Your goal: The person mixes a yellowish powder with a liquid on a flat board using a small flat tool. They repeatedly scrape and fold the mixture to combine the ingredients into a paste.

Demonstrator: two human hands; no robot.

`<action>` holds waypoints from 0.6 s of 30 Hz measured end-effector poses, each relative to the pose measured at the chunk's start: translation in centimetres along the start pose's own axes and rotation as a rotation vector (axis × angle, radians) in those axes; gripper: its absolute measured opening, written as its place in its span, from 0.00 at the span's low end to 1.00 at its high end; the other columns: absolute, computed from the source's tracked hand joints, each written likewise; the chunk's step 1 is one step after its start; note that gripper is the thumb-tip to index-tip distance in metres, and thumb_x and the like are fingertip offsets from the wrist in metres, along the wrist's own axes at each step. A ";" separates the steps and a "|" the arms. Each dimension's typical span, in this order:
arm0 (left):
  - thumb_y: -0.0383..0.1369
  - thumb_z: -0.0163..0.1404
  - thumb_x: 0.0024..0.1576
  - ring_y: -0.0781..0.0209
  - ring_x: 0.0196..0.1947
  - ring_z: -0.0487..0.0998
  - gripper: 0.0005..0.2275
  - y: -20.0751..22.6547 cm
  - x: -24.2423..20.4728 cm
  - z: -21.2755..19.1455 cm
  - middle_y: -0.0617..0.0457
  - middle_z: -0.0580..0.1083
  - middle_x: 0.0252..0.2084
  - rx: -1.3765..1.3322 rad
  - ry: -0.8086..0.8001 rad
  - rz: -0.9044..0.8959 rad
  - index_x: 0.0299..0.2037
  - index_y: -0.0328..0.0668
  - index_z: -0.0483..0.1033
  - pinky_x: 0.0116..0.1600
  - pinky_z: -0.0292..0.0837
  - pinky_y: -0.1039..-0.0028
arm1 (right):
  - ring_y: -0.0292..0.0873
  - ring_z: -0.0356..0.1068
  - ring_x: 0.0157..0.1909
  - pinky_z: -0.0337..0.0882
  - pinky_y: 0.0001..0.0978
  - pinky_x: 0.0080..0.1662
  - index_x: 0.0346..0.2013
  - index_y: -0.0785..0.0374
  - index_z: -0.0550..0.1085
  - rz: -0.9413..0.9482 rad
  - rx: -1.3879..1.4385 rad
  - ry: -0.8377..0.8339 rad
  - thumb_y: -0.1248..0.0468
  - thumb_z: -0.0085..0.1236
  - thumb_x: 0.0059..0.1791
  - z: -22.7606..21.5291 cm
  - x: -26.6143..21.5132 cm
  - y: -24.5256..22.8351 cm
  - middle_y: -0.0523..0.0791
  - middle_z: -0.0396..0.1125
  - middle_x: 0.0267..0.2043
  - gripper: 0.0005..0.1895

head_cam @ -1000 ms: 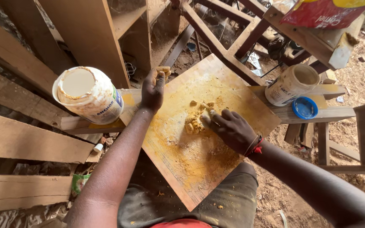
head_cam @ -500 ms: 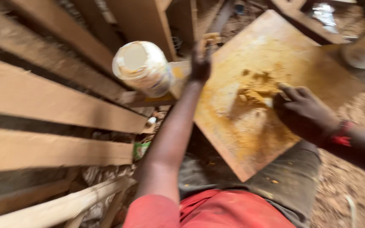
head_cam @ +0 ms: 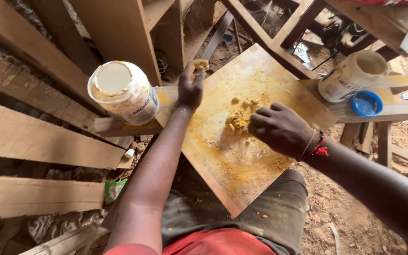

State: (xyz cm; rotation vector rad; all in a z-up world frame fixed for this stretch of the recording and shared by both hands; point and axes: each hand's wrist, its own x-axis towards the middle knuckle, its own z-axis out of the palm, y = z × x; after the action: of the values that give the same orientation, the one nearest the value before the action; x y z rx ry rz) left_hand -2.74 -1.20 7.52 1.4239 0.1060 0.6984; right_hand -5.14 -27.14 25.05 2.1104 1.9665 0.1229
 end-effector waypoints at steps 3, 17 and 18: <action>0.31 0.44 0.66 0.57 0.52 0.79 0.09 0.4 0.2 0.0 0.45 0.78 0.50 -0.067 -0.011 -0.058 0.51 0.37 0.74 0.60 0.76 0.68 | 0.41 0.67 0.47 0.72 0.34 0.46 0.44 0.56 0.77 -0.087 0.081 0.168 0.62 0.59 0.47 -0.6 1.6 -0.4 0.42 0.68 0.44 0.11; 0.27 0.44 0.66 0.59 0.51 0.78 0.09 0.2 0.3 0.1 0.44 0.78 0.49 -0.045 -0.044 -0.020 0.51 0.32 0.74 0.61 0.74 0.72 | 0.44 0.68 0.57 0.70 0.38 0.52 0.48 0.60 0.76 -0.021 0.175 0.195 0.64 0.54 0.47 2.5 -1.7 0.5 0.43 0.67 0.52 0.15; 0.27 0.44 0.66 0.59 0.52 0.79 0.09 0.0 0.2 0.1 0.45 0.78 0.49 -0.064 -0.046 -0.011 0.51 0.32 0.74 0.61 0.74 0.72 | 0.44 0.68 0.57 0.70 0.38 0.51 0.48 0.58 0.76 0.015 0.178 0.169 0.65 0.54 0.45 2.5 -2.2 0.3 0.43 0.68 0.52 0.16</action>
State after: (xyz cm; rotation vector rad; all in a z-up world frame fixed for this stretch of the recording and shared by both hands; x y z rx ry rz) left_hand -2.52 -1.24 7.58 1.3766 0.0551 0.6535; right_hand -4.45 -29.64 22.98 2.2954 2.1288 0.1376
